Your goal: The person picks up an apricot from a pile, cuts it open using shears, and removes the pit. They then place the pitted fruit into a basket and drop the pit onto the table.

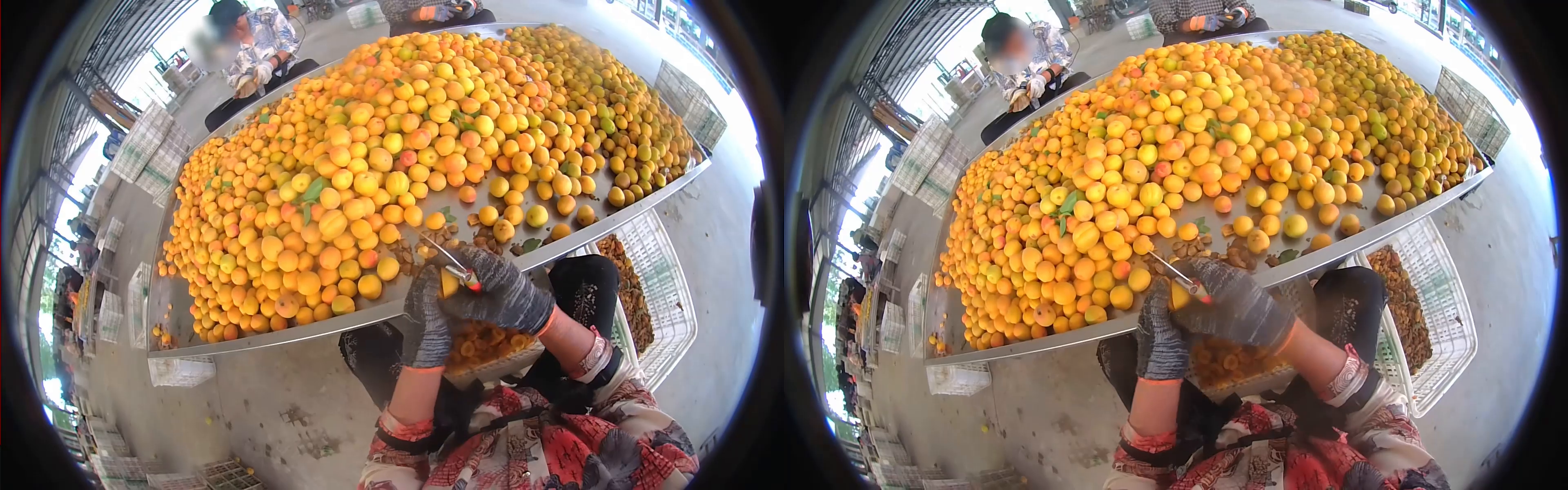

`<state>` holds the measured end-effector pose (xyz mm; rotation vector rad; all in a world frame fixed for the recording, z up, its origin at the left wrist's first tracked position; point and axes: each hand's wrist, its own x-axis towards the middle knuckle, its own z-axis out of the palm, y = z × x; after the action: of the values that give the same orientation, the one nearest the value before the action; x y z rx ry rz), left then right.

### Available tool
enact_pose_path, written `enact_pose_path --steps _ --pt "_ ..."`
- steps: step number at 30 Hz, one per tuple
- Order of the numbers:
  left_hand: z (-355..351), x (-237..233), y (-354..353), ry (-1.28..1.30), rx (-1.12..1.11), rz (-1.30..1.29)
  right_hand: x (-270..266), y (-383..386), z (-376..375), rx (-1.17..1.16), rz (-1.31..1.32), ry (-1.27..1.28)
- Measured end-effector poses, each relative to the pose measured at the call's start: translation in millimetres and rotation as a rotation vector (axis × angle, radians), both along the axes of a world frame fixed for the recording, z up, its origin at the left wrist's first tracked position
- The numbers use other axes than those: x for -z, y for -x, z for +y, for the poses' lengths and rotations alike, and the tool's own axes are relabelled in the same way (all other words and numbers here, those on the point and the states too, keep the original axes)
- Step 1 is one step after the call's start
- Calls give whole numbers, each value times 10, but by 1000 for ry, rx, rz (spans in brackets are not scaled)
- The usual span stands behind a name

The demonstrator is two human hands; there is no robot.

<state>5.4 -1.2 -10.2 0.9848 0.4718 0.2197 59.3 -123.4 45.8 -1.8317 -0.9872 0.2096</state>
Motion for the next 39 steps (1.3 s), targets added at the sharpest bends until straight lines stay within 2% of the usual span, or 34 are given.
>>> enact_pose_path --steps 2,4,7,9,11,13,15,16,17,18,19,20,22,23,24,25,26,27,28,29,31,33,35,37,38,39 --pt "-92 3 -23 -39 -85 -98 77 85 23 74 11 -17" --pt "-159 -126 -18 275 -143 -111 246 144 26 148 16 -34" --pt "-181 -89 7 290 -181 -108 456 207 -9 217 127 -167" --pt "-129 -40 52 357 -106 -105 330 271 -9 190 670 -531" --pt "-117 -19 115 424 -32 -103 510 210 -69 165 647 -451" --pt "-139 -23 170 331 -47 -47 707 155 -110 141 622 -372" --pt "-131 221 202 253 -115 -60 782 166 -110 11 860 -646" --pt "-119 336 208 175 -183 -76 706 156 -105 12 861 -648" --pt "-102 265 217 173 -180 -75 450 140 -69 101 1108 -861" --pt "-66 132 234 -559 -197 -186 313 133 -56 197 1353 -1076" --pt "-25 55 240 -1293 -198 -291 404 104 -157 68 1451 -1094" --pt "15 61 237 -1294 -200 -291 367 91 -181 66 1451 -1094" --pt "57 96 242 -1447 -150 -462 245 41 -228 171 1152 -618" --pt "46 81 236 -1446 -146 -466 233 -24 -106 137 752 -501" --pt "21 48 231 -966 -13 -358 216 -48 -110 143 748 -502" --pt "-6 10 240 -485 109 -239 202 -55 -124 122 550 -296" --pt "-24 -56 243 -484 115 -237 181 -56 -130 99 354 -93" --pt "-39 -140 230 -350 98 -137 64 -46 -149 88 74 13" --pt "-47 -179 223 -215 78 -36 68 -70 -136 88 75 13" --pt "-50 -174 229 -215 78 -34 91 -92 -117 63 26 10" --pt "-68 -161 239 -393 80 2 143 -86 -67 37 -25 6" --pt "-83 -30 259 -365 40 25 216 -1 -15 205 -370 -41" --pt "-115 59 271 -337 2 48 261 23 -1 186 -367 -74" --pt "-142 104 285 50 -97 122 426 43 12 167 -364 -107" --pt "-116 155 314 52 -97 122 516 39 37 212 19 -296" --pt "-70 221 357 -131 1 100 567 31 38 250 403 -477"
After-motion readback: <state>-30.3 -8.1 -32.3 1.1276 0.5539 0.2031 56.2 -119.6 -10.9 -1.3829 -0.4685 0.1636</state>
